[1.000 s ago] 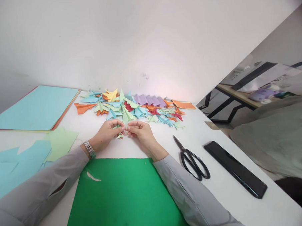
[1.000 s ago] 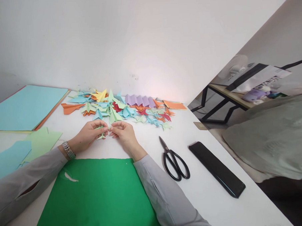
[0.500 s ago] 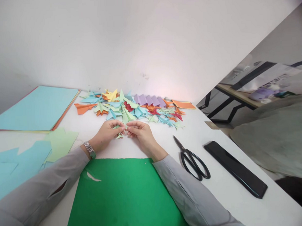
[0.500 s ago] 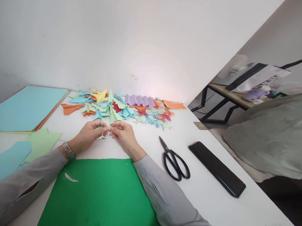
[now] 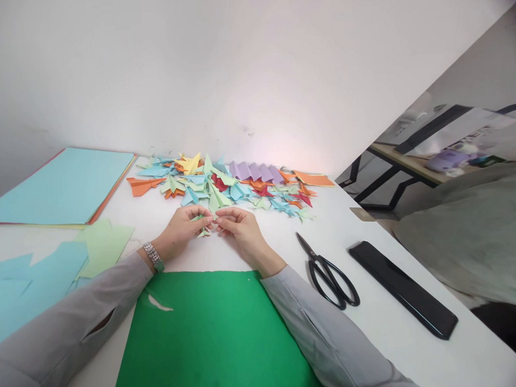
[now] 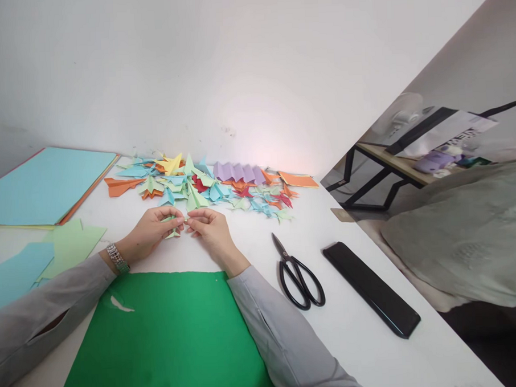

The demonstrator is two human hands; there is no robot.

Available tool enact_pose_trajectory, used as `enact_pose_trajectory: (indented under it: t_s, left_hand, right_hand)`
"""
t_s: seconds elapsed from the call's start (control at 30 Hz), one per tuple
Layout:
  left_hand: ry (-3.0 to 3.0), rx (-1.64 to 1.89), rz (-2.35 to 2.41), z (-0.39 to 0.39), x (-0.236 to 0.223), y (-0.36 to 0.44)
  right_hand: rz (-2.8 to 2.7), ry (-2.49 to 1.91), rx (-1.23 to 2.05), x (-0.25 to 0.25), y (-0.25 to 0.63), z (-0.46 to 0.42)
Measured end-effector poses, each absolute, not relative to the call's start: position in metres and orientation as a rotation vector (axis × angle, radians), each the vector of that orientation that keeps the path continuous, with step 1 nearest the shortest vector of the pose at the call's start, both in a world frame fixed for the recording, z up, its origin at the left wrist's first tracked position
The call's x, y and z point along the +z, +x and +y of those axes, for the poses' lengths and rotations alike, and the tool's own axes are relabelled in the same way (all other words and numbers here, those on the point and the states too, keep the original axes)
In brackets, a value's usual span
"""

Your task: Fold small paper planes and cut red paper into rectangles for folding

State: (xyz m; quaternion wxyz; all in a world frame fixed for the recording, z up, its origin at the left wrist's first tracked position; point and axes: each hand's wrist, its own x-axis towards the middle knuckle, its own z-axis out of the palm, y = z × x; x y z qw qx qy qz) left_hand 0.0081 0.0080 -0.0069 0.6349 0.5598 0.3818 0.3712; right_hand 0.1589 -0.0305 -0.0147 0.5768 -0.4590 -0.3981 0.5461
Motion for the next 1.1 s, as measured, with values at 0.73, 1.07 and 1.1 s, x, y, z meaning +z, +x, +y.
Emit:
enact_pose_trajectory:
  t_s: [0.73,1.07,1.1]
  left_hand:
    - [1.403,0.878,0.900,0.0081,-0.0085,0.0064]
    - [1.312,0.879,0.910,0.0076,-0.0060,0.0083]
    - [1.308,0.875,0.915,0.0074,-0.0056,0.0083]
  right_hand:
    - [-0.909,-1.071,1.280,-0.0123,0.1593,-0.0316]
    - [-0.920,-1.053,1.311,-0.0143,0.1601,-0.0310]
    - [-0.917,-1.054,1.311,-0.0142,0.1602,-0.0308]
